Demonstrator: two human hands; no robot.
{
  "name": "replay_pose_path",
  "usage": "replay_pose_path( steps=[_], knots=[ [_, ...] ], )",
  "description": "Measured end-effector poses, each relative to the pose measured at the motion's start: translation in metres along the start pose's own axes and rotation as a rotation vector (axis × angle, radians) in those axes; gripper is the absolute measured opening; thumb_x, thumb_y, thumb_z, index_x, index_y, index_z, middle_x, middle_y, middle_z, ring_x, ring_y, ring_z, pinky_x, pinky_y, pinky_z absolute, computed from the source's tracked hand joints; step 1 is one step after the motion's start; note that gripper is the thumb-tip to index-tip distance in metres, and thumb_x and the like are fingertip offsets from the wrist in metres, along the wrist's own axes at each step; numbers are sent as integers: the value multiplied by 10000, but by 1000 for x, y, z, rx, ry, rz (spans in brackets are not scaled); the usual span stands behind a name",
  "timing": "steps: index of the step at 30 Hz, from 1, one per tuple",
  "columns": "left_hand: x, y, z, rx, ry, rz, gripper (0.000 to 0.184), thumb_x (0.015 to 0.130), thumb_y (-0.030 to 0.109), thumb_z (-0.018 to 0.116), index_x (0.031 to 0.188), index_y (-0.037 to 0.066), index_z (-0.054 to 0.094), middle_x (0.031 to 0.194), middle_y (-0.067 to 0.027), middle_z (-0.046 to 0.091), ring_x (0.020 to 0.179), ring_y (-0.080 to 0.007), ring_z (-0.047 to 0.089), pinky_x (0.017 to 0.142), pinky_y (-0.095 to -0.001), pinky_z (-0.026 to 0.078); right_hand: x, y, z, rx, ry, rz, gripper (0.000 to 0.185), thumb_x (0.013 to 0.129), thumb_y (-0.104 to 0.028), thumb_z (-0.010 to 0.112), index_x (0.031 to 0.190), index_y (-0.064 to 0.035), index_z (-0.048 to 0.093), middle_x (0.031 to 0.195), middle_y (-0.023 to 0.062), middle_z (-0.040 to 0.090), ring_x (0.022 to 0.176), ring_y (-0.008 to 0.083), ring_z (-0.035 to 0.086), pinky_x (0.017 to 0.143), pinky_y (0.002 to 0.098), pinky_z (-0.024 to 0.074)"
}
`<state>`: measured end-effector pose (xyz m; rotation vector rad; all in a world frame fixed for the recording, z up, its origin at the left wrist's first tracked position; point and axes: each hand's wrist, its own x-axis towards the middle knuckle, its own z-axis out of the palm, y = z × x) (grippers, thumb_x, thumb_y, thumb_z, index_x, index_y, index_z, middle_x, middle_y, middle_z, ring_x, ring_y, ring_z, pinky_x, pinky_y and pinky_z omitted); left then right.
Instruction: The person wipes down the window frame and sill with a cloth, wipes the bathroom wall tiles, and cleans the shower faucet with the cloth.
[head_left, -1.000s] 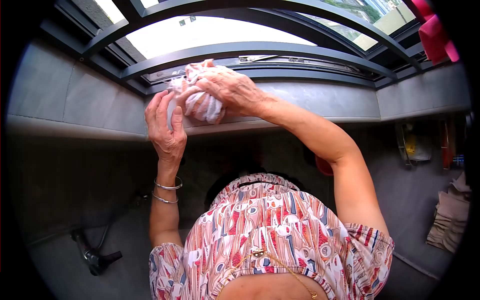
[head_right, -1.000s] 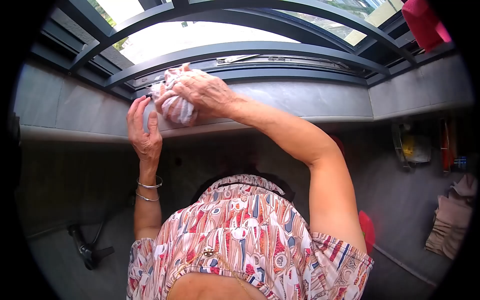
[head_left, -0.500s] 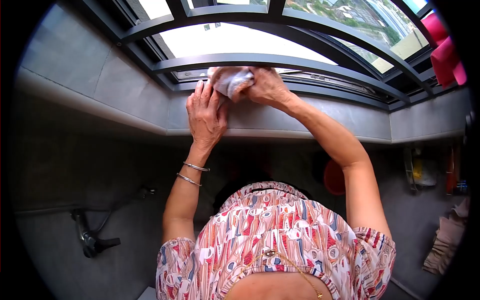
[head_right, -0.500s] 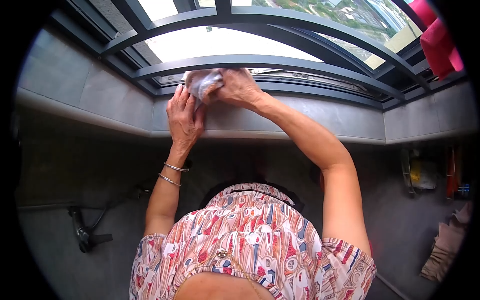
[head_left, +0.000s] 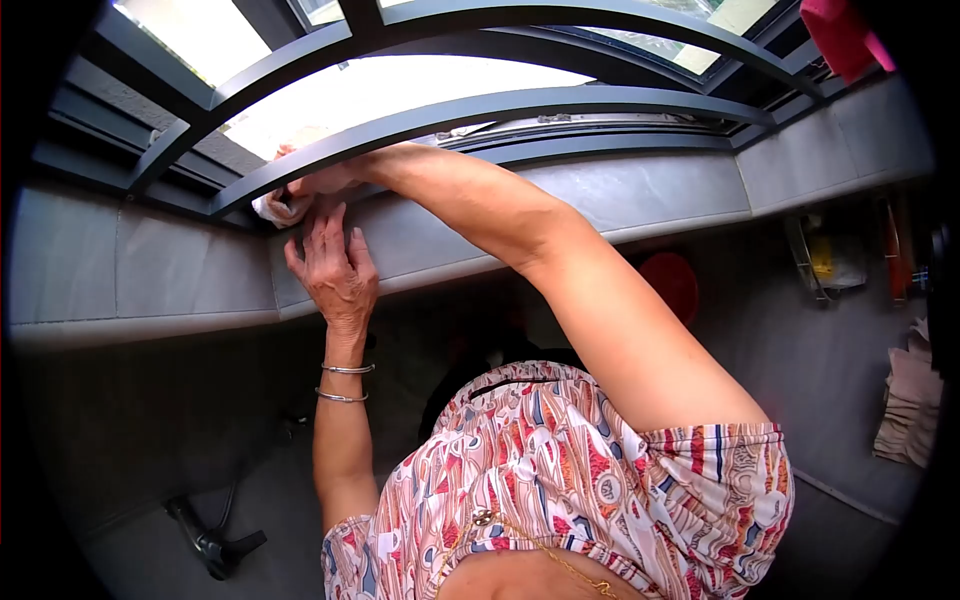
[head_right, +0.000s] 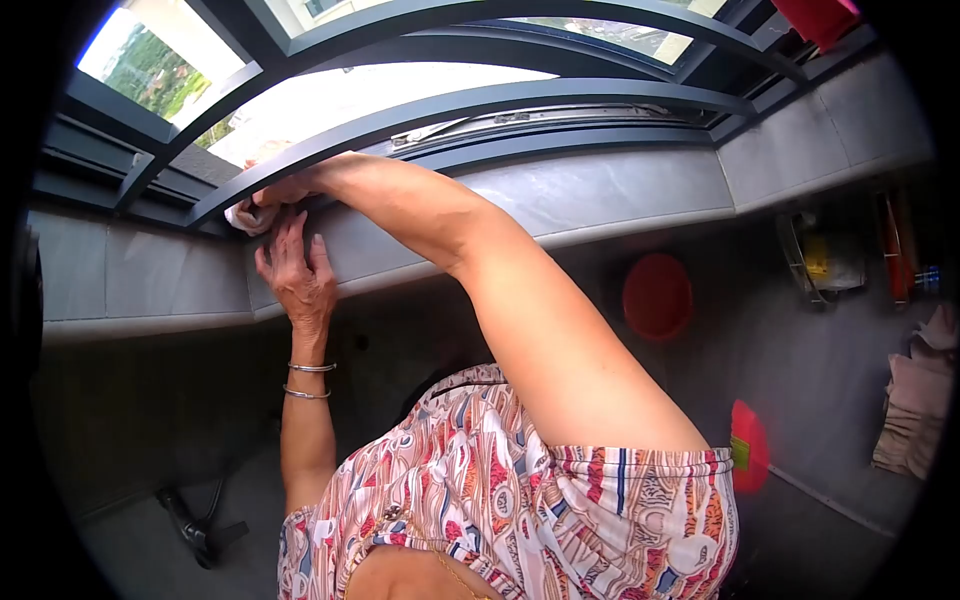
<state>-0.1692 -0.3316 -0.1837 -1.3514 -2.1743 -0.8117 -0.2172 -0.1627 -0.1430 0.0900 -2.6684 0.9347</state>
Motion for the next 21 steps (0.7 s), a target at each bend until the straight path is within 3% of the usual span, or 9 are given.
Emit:
replay_pose_path(
  steps=[3, 9, 11, 15, 17, 19, 21],
  knots=[
    [-1, -4, -1, -26, -15, 7, 391, 817, 102, 581, 1205, 73, 552, 1251, -91, 565, 1178, -250, 511, 1044, -473, 230, -26, -8, -33, -114, -70, -28, 158, 677, -191, 596, 714, -42, 630, 673, 184, 606, 607, 308, 599, 552, 391, 454],
    [2, 1, -5, -29, -3, -18, 373, 837, 65, 535, 1209, 82, 553, 1304, -81, 535, 1253, -221, 461, 1061, -444, 236, -108, 10, -94, -363, 57, -116, 190, 685, -189, 599, 744, -13, 638, 686, 184, 615, 622, 322, 593, 593, 380, 475],
    [2, 1, -7, -43, -17, -23, 368, 842, 67, 529, 1209, 95, 553, 1308, -75, 532, 1257, -213, 456, 1063, -443, 232, -127, 14, -106, -234, -46, 254, 228, 700, -214, 621, 800, -11, 650, 722, 175, 636, 651, 288, 612, 628, 359, 491],
    [1, -2, -5, -47, -11, -19, 375, 833, 69, 543, 1207, 104, 550, 1292, -66, 544, 1251, -211, 464, 1057, -465, 233, -159, -3, -125, -326, 110, 225, 213, 710, -191, 637, 824, -11, 651, 761, 160, 655, 681, 234, 622, 649, 343, 499],
    [1, -3, -6, -46, -14, -22, 379, 839, 77, 541, 1217, 107, 542, 1301, -64, 538, 1256, -208, 458, 1058, -463, 232, -182, 7, -138, -293, 106, 221, 358, 718, -143, 672, 1052, -70, 569, 878, 146, 635, 743, 279, 619, 696, 366, 527],
    [0, 0, -5, -56, -11, -32, 383, 845, 84, 540, 1227, 110, 535, 1309, -63, 531, 1261, -204, 452, 1059, -461, 231, -211, -2, -172, -215, 50, 413, 411, 698, -105, 688, 1077, -56, 537, 876, 150, 630, 747, 291, 622, 701, 374, 529],
    [1, 0, -6, -35, -26, -37, 386, 853, 93, 533, 1238, 111, 523, 1321, -60, 520, 1269, -201, 443, 1058, -461, 233, -253, 37, -187, -441, 176, 375, 415, 703, -120, 694, 1075, -53, 522, 894, 141, 620, 782, 293, 626, 727, 380, 523]
  ],
)
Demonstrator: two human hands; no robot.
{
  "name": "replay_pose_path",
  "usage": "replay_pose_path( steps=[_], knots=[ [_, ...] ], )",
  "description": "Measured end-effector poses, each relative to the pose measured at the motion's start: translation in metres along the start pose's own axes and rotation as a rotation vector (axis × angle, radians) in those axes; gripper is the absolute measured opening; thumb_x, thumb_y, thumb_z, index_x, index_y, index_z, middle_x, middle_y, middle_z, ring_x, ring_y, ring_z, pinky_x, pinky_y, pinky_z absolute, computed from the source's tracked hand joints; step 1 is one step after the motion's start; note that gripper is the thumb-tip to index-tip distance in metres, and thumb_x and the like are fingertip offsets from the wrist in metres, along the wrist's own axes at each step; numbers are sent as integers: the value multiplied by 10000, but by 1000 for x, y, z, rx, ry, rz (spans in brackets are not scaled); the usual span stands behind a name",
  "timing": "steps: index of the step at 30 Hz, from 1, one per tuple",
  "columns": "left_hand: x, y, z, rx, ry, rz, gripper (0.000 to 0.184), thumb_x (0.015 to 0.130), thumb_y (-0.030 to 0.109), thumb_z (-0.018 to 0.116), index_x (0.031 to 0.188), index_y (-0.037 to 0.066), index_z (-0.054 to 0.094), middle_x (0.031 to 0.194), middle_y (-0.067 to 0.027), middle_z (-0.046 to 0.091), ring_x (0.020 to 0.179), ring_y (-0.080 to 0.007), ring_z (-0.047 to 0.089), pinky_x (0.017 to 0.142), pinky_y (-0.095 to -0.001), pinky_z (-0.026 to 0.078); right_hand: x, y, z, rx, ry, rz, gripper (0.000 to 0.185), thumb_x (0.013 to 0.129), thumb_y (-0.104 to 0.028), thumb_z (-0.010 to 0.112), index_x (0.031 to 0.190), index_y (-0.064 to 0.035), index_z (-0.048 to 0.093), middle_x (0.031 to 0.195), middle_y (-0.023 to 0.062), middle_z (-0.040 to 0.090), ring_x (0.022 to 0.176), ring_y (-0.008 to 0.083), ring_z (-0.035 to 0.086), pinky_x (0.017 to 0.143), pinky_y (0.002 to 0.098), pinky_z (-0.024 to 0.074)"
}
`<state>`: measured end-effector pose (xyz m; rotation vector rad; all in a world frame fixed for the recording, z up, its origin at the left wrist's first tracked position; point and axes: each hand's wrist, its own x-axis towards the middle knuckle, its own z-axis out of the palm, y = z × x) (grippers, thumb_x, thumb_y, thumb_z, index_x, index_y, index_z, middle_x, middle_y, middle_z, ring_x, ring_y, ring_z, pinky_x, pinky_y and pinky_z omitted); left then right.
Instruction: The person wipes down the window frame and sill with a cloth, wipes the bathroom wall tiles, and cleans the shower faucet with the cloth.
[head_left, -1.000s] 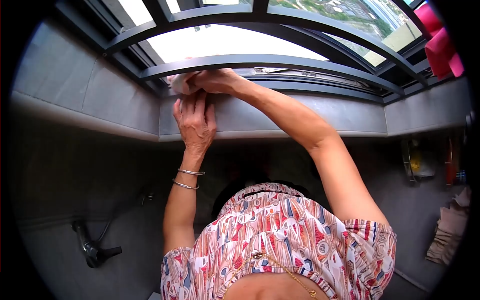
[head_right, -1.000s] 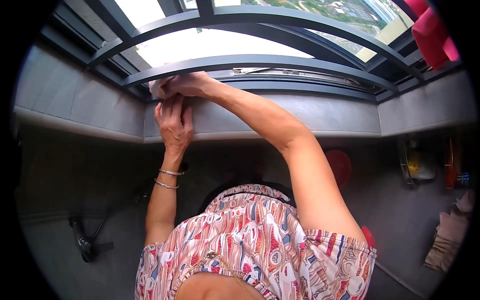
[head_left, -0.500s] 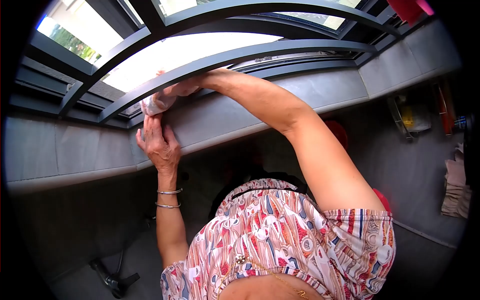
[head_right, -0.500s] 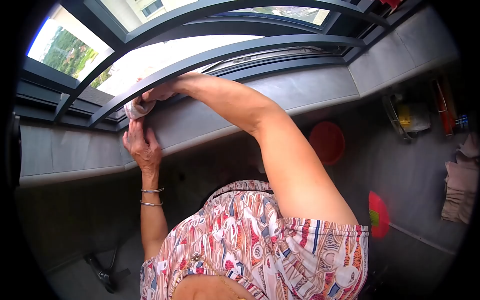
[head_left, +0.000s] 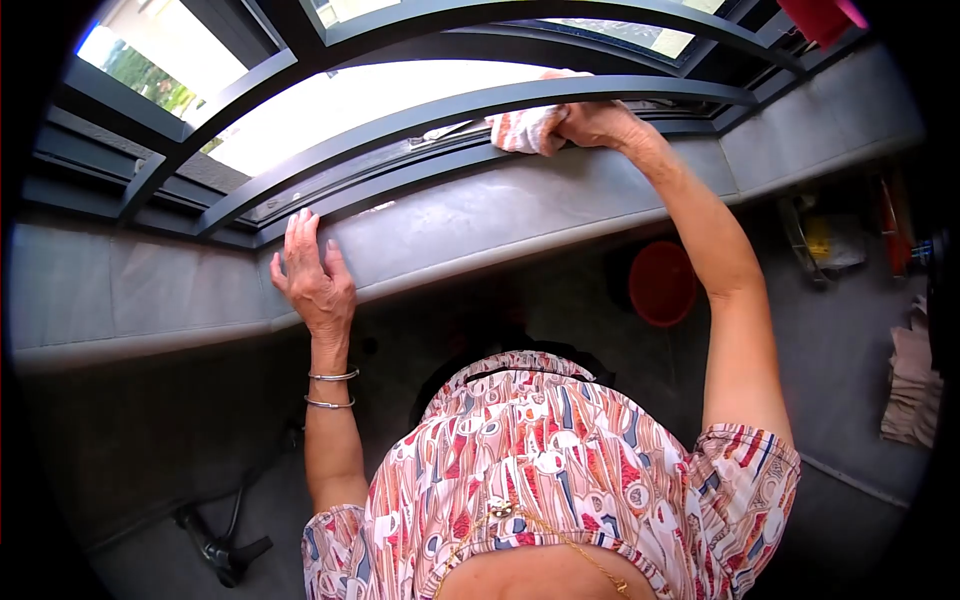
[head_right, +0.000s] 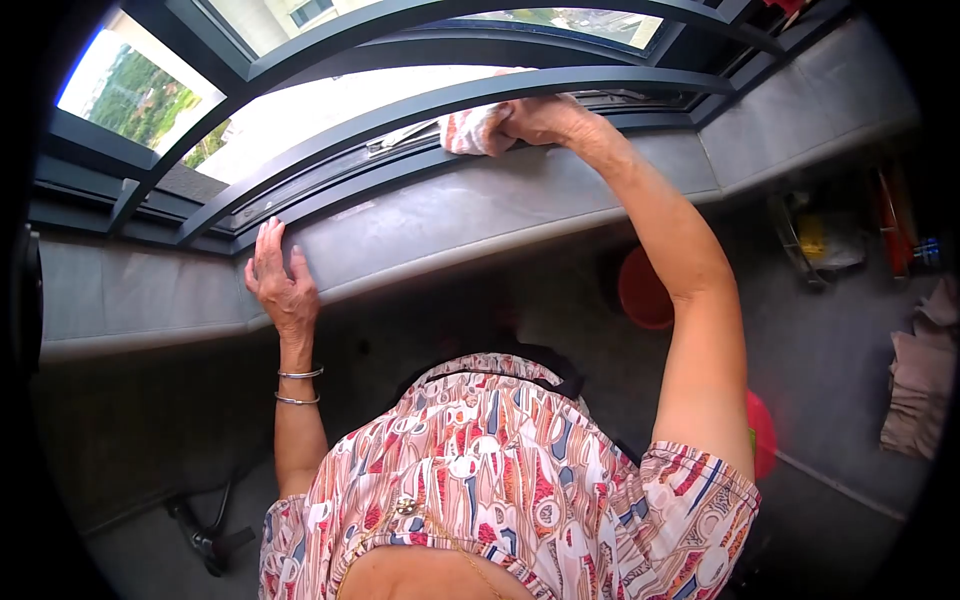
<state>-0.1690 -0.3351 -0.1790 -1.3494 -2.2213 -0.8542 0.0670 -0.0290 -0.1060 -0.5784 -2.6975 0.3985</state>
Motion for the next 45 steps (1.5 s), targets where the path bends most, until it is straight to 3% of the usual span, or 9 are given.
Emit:
replay_pose_path(
  steps=[2, 4, 5, 10, 14, 20, 26, 34, 45],
  knots=[
    [1, -1, 0, -9, 3, 4, 383, 854, 93, 530, 1237, 110, 524, 1320, -62, 521, 1268, -205, 443, 1056, -461, 234, -23, 29, -8, -255, 137, -62, 423, 697, -119, 697, 1073, -49, 515, 938, 150, 603, 863, 309, 616, 766, 380, 509],
    [-1, -1, 0, -28, 1, 11, 381, 856, 94, 528, 1237, 108, 525, 1318, -64, 523, 1268, -209, 444, 1054, -462, 236, -40, 55, -23, -404, 43, 22, 474, 679, -134, 712, 1099, -50, 507, 982, 167, 588, 929, 336, 589, 816, 374, 493],
    [-1, 0, -1, -21, -11, 1, 383, 855, 91, 528, 1238, 105, 524, 1321, -69, 520, 1269, -215, 442, 1052, -461, 238, -49, 61, -33, -278, 8, 279, 479, 660, -140, 720, 1083, -44, 517, 989, 177, 588, 939, 362, 571, 826, 396, 478],
    [0, -1, -1, -8, -10, 0, 387, 851, 80, 530, 1237, 83, 522, 1340, -84, 504, 1285, -231, 426, 1043, -447, 254, -107, 95, -62, -467, 308, 124, 396, 648, -202, 725, 958, -21, 559, 930, 198, 598, 901, 372, 574, 823, 445, 456],
    [1, 1, -5, -45, -14, 4, 365, 862, 98, 527, 1225, 63, 524, 1336, -111, 499, 1290, -255, 417, 1043, -445, 255, -142, 56, -79, -424, 403, 212, 666, 512, -199, 834, 1090, -11, 562, 1078, 170, 594, 1013, 381, 545, 889, 443, 448],
    [5, 3, -8, -9, -56, 21, 352, 853, 133, 549, 1196, 56, 537, 1331, -142, 485, 1285, -285, 408, 1039, -455, 254, -199, 82, -60, -396, 388, 460, 606, 619, -38, 651, 1209, 13, 519, 1210, 203, 542, 1112, 392, 500, 993, 431, 380],
    [6, 4, -8, -15, -70, 11, 373, 840, 142, 573, 1202, 62, 532, 1337, -141, 472, 1292, -289, 390, 1045, -457, 249, -186, 72, -53, -356, 354, 661, 591, 617, -102, 663, 1190, -12, 545, 1185, 216, 560, 1084, 380, 537, 958, 410, 423],
    [9, 10, -15, -25, -89, -4, 392, 838, 166, 575, 1207, 44, 525, 1330, -150, 472, 1291, -298, 388, 1053, -472, 246, -118, -48, 12, -260, 268, 125, 660, 571, -301, 772, 1165, -89, 576, 1174, 246, 514, 1101, 407, 521, 933, 477, 429],
    [6, -3, -12, -101, -58, -3, 439, 946, 344, 435, 1219, 8, 510, 1307, -164, 491, 1281, -314, 400, 1048, -488, 239, -5, -192, 109, 133, 40, -342, 873, 431, -273, 846, 1205, -100, 482, 1202, 250, 470, 1107, 408, 499, 940, 491, 394]
  ],
)
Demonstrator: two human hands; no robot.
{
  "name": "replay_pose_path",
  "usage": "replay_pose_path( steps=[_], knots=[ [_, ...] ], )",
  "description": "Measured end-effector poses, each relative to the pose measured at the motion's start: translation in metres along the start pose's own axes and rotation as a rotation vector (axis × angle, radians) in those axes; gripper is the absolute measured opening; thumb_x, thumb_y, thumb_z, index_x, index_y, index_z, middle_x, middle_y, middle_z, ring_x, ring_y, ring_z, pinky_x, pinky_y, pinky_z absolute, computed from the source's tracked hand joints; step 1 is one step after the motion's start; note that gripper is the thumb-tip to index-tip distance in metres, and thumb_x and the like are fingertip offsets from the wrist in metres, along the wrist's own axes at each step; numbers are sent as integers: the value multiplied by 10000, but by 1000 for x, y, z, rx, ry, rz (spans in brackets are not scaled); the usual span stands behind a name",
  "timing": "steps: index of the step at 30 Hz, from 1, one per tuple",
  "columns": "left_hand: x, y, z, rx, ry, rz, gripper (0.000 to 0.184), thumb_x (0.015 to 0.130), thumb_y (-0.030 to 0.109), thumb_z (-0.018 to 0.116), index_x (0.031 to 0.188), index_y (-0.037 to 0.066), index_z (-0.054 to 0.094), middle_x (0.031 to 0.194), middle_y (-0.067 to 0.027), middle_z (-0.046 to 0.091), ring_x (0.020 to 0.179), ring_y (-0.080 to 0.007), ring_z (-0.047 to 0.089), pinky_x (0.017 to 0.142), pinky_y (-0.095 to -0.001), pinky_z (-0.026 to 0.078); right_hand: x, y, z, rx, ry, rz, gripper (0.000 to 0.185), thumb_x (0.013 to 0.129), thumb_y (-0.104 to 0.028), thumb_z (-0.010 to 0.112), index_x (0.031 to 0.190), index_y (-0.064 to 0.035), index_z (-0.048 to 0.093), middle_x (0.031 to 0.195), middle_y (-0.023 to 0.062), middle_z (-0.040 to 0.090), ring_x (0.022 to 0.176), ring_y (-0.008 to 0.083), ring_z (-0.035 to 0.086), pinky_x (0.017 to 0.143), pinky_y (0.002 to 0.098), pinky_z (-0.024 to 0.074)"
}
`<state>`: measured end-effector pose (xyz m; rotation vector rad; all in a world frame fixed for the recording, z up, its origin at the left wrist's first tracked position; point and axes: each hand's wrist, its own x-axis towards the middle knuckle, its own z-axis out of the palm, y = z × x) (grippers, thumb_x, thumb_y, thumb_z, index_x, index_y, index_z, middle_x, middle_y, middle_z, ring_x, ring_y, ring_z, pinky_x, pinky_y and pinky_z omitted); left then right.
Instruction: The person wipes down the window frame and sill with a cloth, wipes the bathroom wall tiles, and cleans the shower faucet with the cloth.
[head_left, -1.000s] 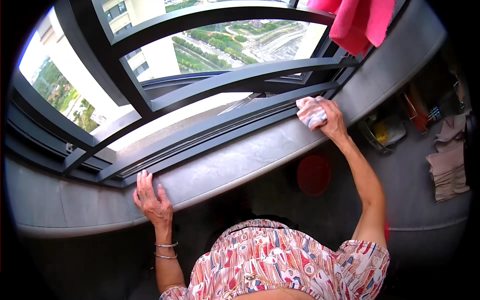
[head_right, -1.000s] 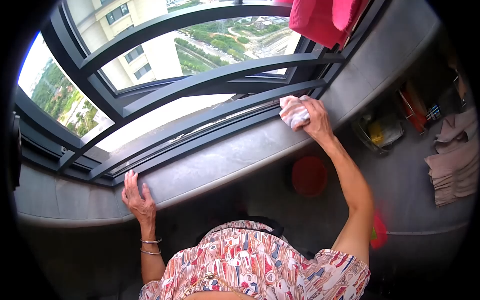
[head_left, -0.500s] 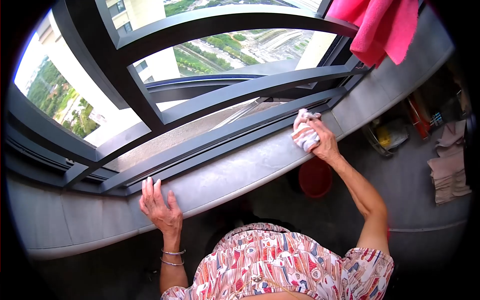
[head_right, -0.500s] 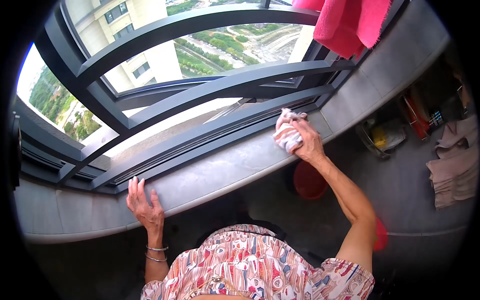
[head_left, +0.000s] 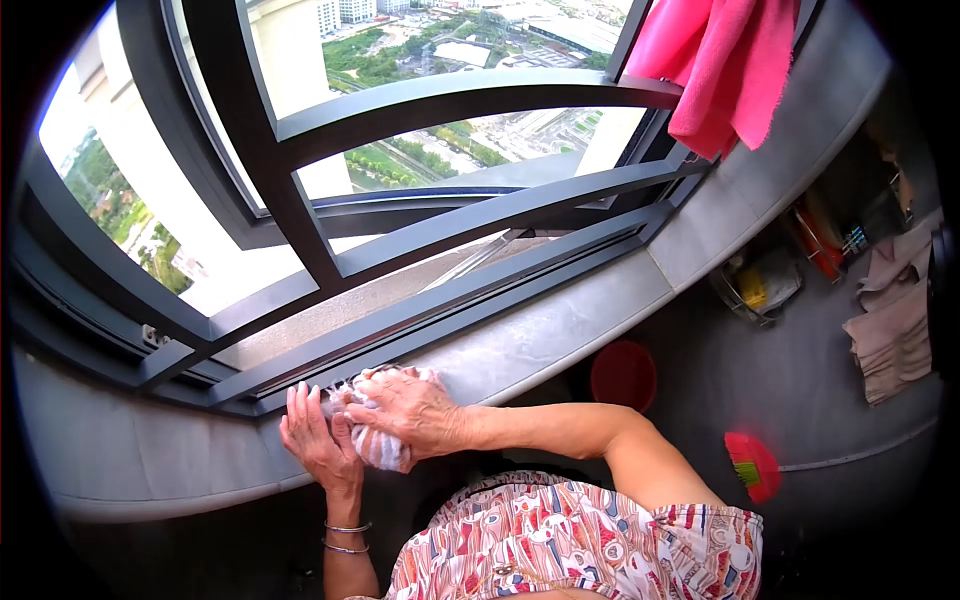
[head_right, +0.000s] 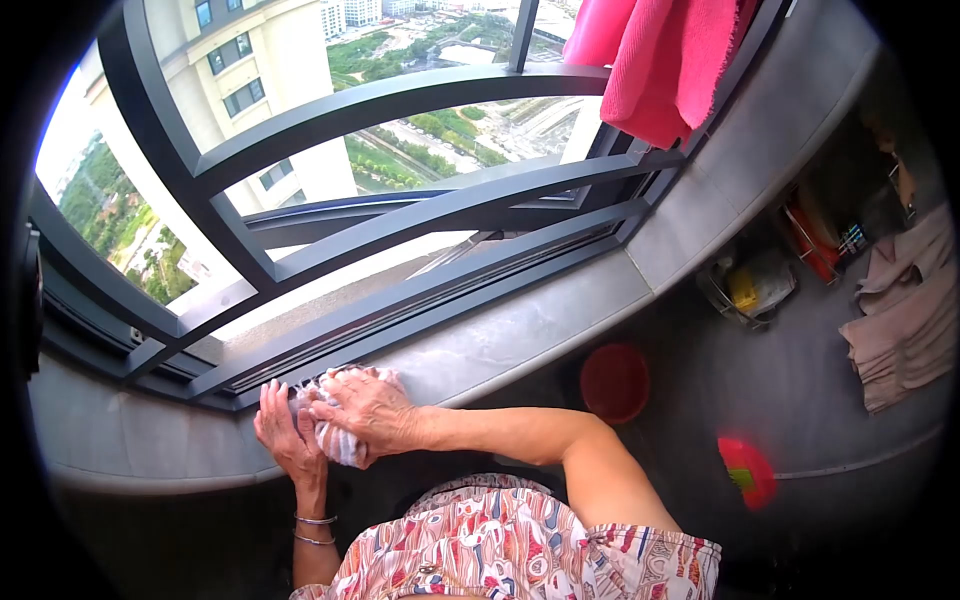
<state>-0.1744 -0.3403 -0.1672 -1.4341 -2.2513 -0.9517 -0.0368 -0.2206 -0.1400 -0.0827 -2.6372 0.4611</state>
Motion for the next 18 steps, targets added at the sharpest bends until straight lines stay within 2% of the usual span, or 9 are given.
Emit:
replay_pose_path(
  steps=[3, 5, 7, 8, 10, 12, 13, 15, 18],
  knots=[
    [-1, -1, -2, -50, -11, -15, 422, 958, 327, 407, 1220, 11, 508, 1318, -159, 485, 1283, -311, 400, 1046, -487, 234, -6, 12, -2, 30, 2, -62, 786, 497, -264, 827, 1195, -101, 505, 1202, 226, 489, 1098, 395, 513, 917, 474, 418],
    [0, -1, -4, 26, -40, 20, 419, 955, 321, 415, 1230, 16, 501, 1321, -154, 483, 1285, -304, 398, 1044, -484, 236, -35, 32, -13, 38, 157, -141, 642, 583, -256, 794, 1160, -105, 556, 1163, 172, 542, 1089, 347, 536, 919, 451, 422],
    [-1, -2, -4, 43, -40, 19, 411, 952, 311, 425, 1240, 26, 493, 1325, -149, 479, 1288, -300, 395, 1042, -484, 236, -69, 51, -62, 3, 152, -38, 541, 641, -254, 765, 1135, -115, 594, 1117, 121, 585, 1075, 302, 555, 928, 425, 422],
    [-1, -1, -4, 45, -35, 20, 403, 942, 299, 445, 1240, 33, 495, 1326, -148, 478, 1290, -298, 392, 1042, -483, 236, -91, 66, -86, -85, 161, 31, 567, 630, -278, 776, 1145, -125, 593, 1096, 115, 597, 1069, 296, 557, 934, 403, 421],
    [-3, 1, -3, 53, -27, 7, 396, 933, 288, 465, 1241, 40, 496, 1326, -146, 476, 1292, -296, 389, 1041, -483, 236, -144, 101, -133, -197, 191, 215, 630, 586, -245, 798, 1166, -119, 587, 1114, 125, 592, 1076, 308, 548, 942, 402, 422],
    [0, 6, -2, 90, -24, 2, 396, 902, 257, 516, 1239, 50, 498, 1328, -141, 474, 1293, -289, 387, 1043, -481, 232, -201, 137, -172, -436, 187, 426, 636, 588, -205, 789, 1174, -85, 573, 1148, 156, 569, 1087, 331, 538, 948, 410, 433],
    [1, 7, -1, 101, -23, -6, 396, 902, 257, 516, 1239, 50, 498, 1328, -141, 474, 1293, -289, 387, 1043, -481, 232, -218, 145, -192, -416, 211, 552, 597, 620, -146, 756, 1176, -49, 562, 1159, 178, 559, 1089, 353, 532, 948, 404, 435],
    [-1, 6, 1, 117, -8, 14, 411, 869, 225, 555, 1239, 55, 497, 1328, -134, 474, 1295, -283, 385, 1042, -481, 233, -276, 191, -211, -578, 329, 711, 535, 662, -75, 678, 1178, -14, 550, 1170, 191, 549, 1087, 369, 528, 947, 402, 432],
    [2, 7, 2, 61, 27, 5, 414, 836, 184, 585, 1224, 60, 510, 1306, -115, 489, 1272, -267, 406, 1041, -471, 239, -257, 181, -197, -573, 335, 755, 532, 681, -74, 619, 1199, 12, 535, 1181, 212, 538, 1092, 378, 526, 953, 405, 425]
  ],
)
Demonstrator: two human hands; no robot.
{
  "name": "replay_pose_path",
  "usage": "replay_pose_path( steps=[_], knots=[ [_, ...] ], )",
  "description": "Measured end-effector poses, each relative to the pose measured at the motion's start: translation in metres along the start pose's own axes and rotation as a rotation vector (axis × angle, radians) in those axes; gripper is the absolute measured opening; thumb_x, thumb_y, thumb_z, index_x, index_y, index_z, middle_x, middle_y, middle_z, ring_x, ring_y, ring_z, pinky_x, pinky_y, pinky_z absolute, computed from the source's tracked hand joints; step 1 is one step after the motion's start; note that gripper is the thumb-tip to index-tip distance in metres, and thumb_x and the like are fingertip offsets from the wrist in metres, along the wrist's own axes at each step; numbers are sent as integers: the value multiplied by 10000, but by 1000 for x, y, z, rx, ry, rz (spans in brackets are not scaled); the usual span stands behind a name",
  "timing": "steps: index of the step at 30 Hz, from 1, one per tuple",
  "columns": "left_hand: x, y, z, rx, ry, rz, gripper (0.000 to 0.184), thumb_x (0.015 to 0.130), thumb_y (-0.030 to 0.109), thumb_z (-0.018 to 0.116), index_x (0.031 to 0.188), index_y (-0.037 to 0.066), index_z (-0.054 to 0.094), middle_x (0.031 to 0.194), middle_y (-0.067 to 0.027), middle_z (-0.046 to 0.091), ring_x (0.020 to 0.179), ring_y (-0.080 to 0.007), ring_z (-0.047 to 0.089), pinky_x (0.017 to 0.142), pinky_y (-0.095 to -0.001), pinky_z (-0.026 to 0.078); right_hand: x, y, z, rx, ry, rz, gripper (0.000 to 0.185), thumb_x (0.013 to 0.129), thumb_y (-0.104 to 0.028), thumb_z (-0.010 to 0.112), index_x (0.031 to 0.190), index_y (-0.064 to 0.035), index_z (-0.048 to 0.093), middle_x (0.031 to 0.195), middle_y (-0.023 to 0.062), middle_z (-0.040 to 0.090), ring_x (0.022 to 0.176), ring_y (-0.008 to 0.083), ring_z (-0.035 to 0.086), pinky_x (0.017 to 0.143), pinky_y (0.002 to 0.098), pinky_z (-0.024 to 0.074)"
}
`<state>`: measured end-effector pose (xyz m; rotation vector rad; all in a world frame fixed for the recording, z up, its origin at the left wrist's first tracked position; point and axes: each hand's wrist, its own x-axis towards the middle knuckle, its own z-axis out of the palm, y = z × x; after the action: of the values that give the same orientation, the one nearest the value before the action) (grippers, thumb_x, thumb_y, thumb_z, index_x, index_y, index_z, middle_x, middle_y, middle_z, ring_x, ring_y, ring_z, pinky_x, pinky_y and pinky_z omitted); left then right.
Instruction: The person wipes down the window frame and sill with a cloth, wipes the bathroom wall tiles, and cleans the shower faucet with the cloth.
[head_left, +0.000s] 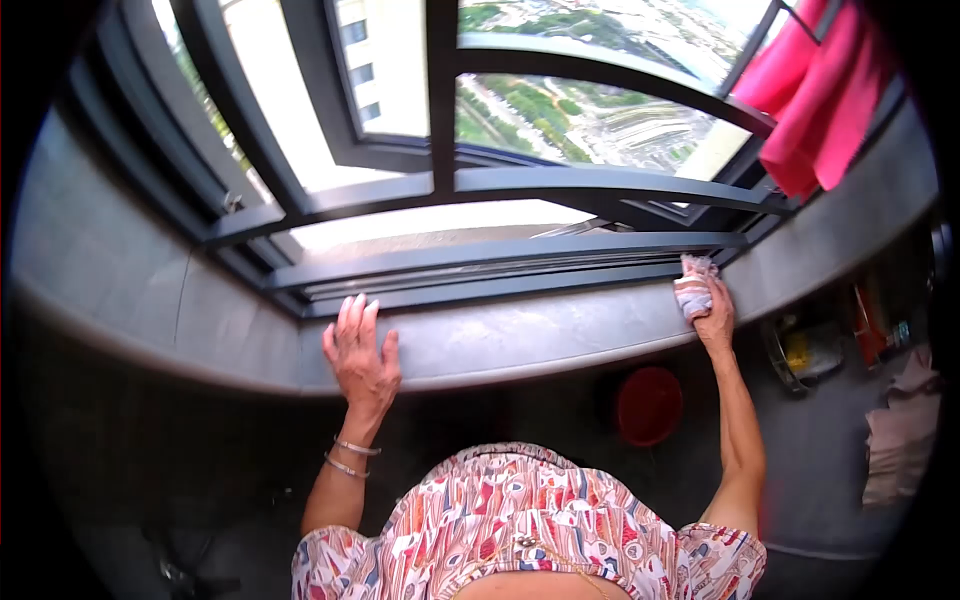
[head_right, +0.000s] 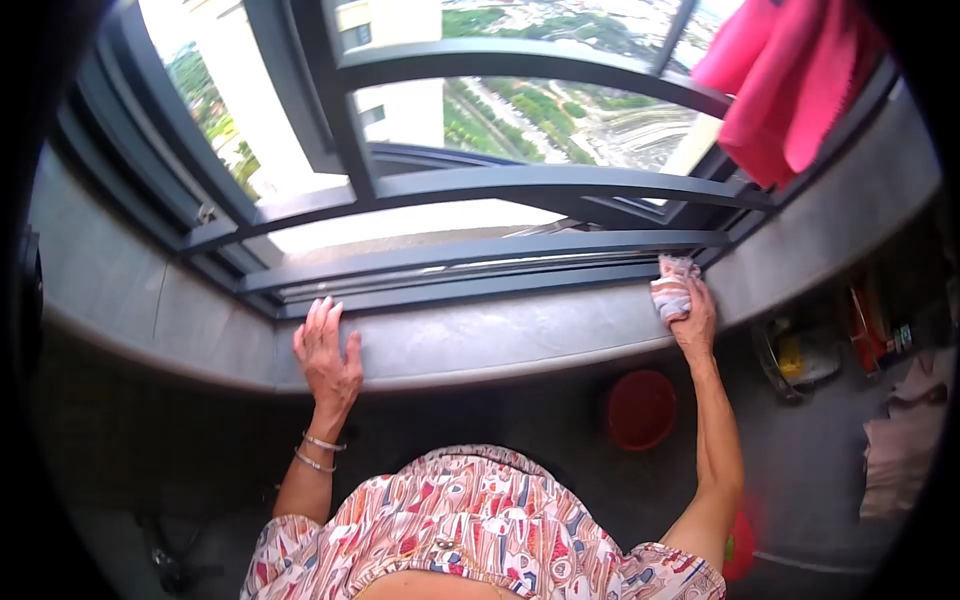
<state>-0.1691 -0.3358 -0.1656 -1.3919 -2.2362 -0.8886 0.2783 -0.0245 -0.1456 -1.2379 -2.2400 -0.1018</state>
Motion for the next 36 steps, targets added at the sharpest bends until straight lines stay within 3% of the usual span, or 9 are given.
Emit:
replay_pose_path(
  steps=[1, 5, 10, 13, 17, 20, 23, 29, 36],
  knots=[
    [1, 0, -1, 1, 4, -4, 407, 829, 181, 591, 1212, 62, 517, 1291, -112, 494, 1265, -262, 408, 1034, -465, 252, 0, -18, 1, 29, -42, 12, 544, 684, -94, 624, 1208, 13, 531, 1184, 216, 536, 1097, 380, 524, 956, 410, 422],
    [-6, -2, 4, -88, 119, 45, 361, 827, 112, 580, 1179, 45, 539, 1250, -127, 522, 1233, -295, 438, 1014, -444, 287, -12, -139, 9, 219, -208, -461, 580, 679, -182, 706, 1217, -32, 549, 1198, 230, 530, 1126, 406, 509, 972, 442, 402],
    [-48, 34, -17, -280, 63, 130, 374, 797, 98, 602, 1165, 54, 548, 1255, -125, 512, 1241, -320, 420, 1014, -460, 291, -15, -283, 43, 474, -362, -901, 752, 552, -189, 798, 1246, -82, 529, 1244, 206, 503, 1167, 388, 487, 979, 455, 381],
    [-67, 31, -28, -315, 60, 84, 398, 801, 107, 602, 1190, 49, 537, 1274, -148, 493, 1245, -336, 413, 1008, -469, 302, -8, -357, 72, 567, -435, -1033, 830, 512, -164, 790, 1280, -77, 487, 1281, 206, 469, 1195, 383, 459, 988, 465, 374],
    [-86, 3, -55, -235, 150, -179, 497, 820, 90, 592, 1293, 25, 454, 1341, -213, 412, 1235, -392, 400, 1028, -476, 300, -6, -450, 111, 699, -482, -1080, 859, 468, -161, 787, 1268, -83, 483, 1220, 194, 495, 1188, 386, 454, 981, 449, 388],
    [-100, -16, -67, -157, 190, -239, 485, 863, 98, 555, 1317, 2, 414, 1368, -225, 387, 1254, -399, 379, 1053, -457, 288, -5, -507, 112, 674, -501, -1074, 677, 456, -161, 781, 1092, -73, 566, 1077, 162, 525, 1054, 356, 512, 871, 448, 443],
    [-104, -25, -65, -223, 171, -257, 480, 910, 163, 518, 1341, -3, 386, 1392, -235, 351, 1268, -400, 359, 1055, -460, 285, -3, -507, 114, 658, -532, -1059, 540, 468, -165, 769, 974, -75, 605, 960, 126, 520, 903, 304, 535, 753, 427, 468],
    [-95, -20, -40, -166, 137, -219, 575, 921, 268, 531, 1377, -16, 325, 1378, -251, 295, 1247, -402, 336, 1032, -482, 276, -15, -484, 133, 719, -306, -1088, 572, 456, -198, 788, 988, -85, 611, 1039, 139, 525, 930, 274, 535, 784, 375, 477],
    [-84, -1, -57, -261, 55, -125, 503, 852, 148, 633, 1286, 4, 424, 1272, -206, 376, 1169, -362, 397, 965, -446, 350, -11, -439, 91, 599, -342, -1021, 627, 477, -283, 817, 1038, -110, 595, 1100, 140, 526, 990, 270, 534, 835, 432, 452]
  ],
)
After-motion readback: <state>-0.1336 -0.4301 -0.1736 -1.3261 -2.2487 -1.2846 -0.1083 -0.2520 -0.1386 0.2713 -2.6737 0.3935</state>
